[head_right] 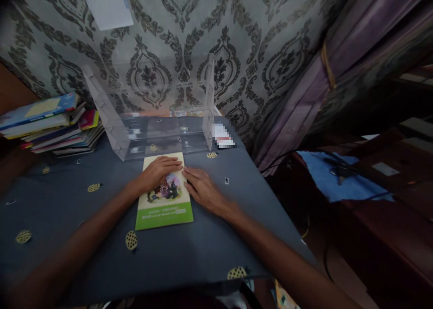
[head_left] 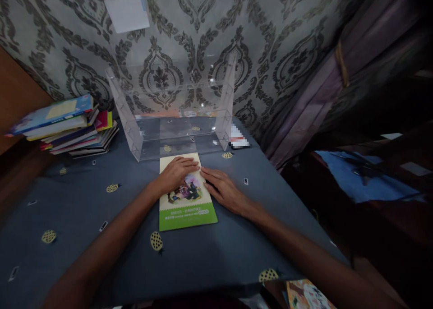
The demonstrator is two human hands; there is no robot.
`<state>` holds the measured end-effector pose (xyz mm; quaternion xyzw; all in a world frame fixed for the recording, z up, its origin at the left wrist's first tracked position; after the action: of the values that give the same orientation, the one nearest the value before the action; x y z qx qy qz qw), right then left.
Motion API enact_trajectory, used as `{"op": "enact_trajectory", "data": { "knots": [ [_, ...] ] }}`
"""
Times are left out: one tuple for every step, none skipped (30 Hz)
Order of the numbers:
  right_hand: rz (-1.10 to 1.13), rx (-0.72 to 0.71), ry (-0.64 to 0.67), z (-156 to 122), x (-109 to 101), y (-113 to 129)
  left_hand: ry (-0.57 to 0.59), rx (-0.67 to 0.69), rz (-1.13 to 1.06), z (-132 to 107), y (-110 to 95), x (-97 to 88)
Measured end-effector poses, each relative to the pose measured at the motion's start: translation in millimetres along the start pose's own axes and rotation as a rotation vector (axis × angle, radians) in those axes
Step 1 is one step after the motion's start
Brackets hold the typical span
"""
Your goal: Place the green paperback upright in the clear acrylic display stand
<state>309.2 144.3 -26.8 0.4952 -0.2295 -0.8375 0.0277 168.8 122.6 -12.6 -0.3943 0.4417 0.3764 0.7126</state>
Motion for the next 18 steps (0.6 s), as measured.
{"op": "enact_trajectory", "data": {
  "knots": [
    [0.001, 0.0, 0.0, 0.3, -0.7, 0.6, 0.001, 0.003, -0.001, -0.1, -1.6, -0.3],
    [0.003, -0.002, 0.001, 0.8, -1.5, 1.3, 0.009, 0.005, 0.0, -0.2, -3.5, -0.4],
    [0.005, -0.003, 0.002, 1.4, -2.2, 2.2, 0.02, 0.003, 0.005, -0.4, -5.4, -0.4],
    [0.007, -0.006, 0.003, 2.0, -3.1, 3.3, 0.034, -0.003, 0.01, -0.9, -7.3, -0.5],
    [0.011, -0.01, 0.002, 2.4, -4.1, 4.5, 0.046, -0.01, 0.012, -1.7, -9.1, -0.8],
    [0.015, -0.013, -0.002, 2.7, -5.3, 5.7, 0.057, -0.018, 0.008, -2.8, -10.8, -1.3],
    [0.02, -0.017, -0.01, 2.7, -6.7, 6.8, 0.064, -0.024, -0.003, -4.1, -12.5, -2.0],
    [0.027, -0.02, -0.017, 2.6, -8.0, 7.6, 0.068, -0.028, -0.019, -5.5, -13.9, -2.7],
    [0.035, -0.025, -0.024, 2.5, -9.1, 8.4, 0.07, -0.027, -0.036, -6.9, -15.3, -3.2],
    [0.043, -0.029, -0.03, 2.2, -9.9, 8.8, 0.07, -0.024, -0.052, -8.1, -16.4, -3.5],
    [0.048, -0.033, -0.034, 2.0, -10.4, 8.8, 0.068, -0.024, -0.063, -9.1, -17.0, -3.5],
    [0.05, -0.037, -0.039, 1.8, -10.9, 8.7, 0.068, -0.025, -0.067, -9.7, -17.1, -2.9],
    [0.05, -0.044, -0.044, 1.8, -11.3, 8.5, 0.067, -0.027, -0.065, -10.1, -16.8, -2.0],
    [0.048, -0.052, -0.05, 1.8, -11.8, 8.4, 0.066, -0.03, -0.06, -10.2, -16.3, -0.8],
    [0.044, -0.061, -0.055, 2.0, -12.3, 8.4, 0.062, -0.03, -0.055, -10.1, -15.9, 0.3],
    [0.04, -0.069, -0.058, 2.1, -12.9, 8.6, 0.055, -0.03, -0.051, -10.0, -15.5, 1.1],
    [0.036, -0.076, -0.058, 2.3, -13.3, 8.8, 0.045, -0.028, -0.05, -9.8, -15.2, 1.5],
    [0.032, -0.079, -0.056, 2.3, -13.7, 9.1, 0.032, -0.027, -0.052, -9.8, -15.0, 1.3]
  ]
}}
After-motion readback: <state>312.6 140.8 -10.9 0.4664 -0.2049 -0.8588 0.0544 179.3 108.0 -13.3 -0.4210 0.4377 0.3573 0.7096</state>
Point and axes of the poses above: each hand's wrist, its own z-axis towards the middle knuckle, its own x-axis out of the palm, y = z × x, the point moved 8 cm from there along z, towards the middle knuckle, and after that the axes turned 7 degrees about -x, right-handed, at the moved point
